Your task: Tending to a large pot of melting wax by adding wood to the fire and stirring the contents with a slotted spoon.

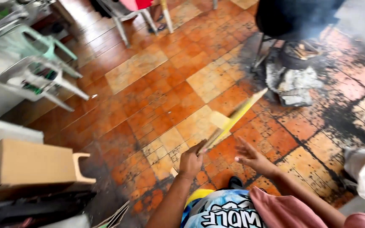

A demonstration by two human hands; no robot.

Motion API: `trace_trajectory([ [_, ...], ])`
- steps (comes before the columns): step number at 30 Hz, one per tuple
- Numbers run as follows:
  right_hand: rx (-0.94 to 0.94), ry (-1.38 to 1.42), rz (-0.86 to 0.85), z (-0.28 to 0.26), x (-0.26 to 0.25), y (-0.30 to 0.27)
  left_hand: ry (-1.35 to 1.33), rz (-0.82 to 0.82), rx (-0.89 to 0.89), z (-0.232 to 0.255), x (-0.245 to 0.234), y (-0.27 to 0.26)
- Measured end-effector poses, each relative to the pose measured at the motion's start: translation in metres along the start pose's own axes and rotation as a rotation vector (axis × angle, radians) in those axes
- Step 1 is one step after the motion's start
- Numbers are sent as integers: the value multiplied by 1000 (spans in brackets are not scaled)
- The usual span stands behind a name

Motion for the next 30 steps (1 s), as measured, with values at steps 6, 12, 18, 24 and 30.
trace_trajectory([
  [6,-144,1248,70,-41,-32,-46,489,-327,354,-8,99,52],
  [12,-105,1330,229,94,-125,-42,585,-289,708,40,126,109],
  [18,5,1245,321,167,-193,-25,565,-407,892,49,187,193],
  [24,-34,1291,460,158,-284,15,466,-592,831,50,242,307],
  [30,-65,1342,588,96,-353,32,328,-687,842,58,291,411],
])
Point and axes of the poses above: each hand's wrist, its own y-axis towards the middle knuckle, its own x-axis out of the palm, z = x × y, the point moved 2 cm from there along y, towards the middle knuckle, and after that the axes turned 15 degrees about -z, right-handed, at the moved point
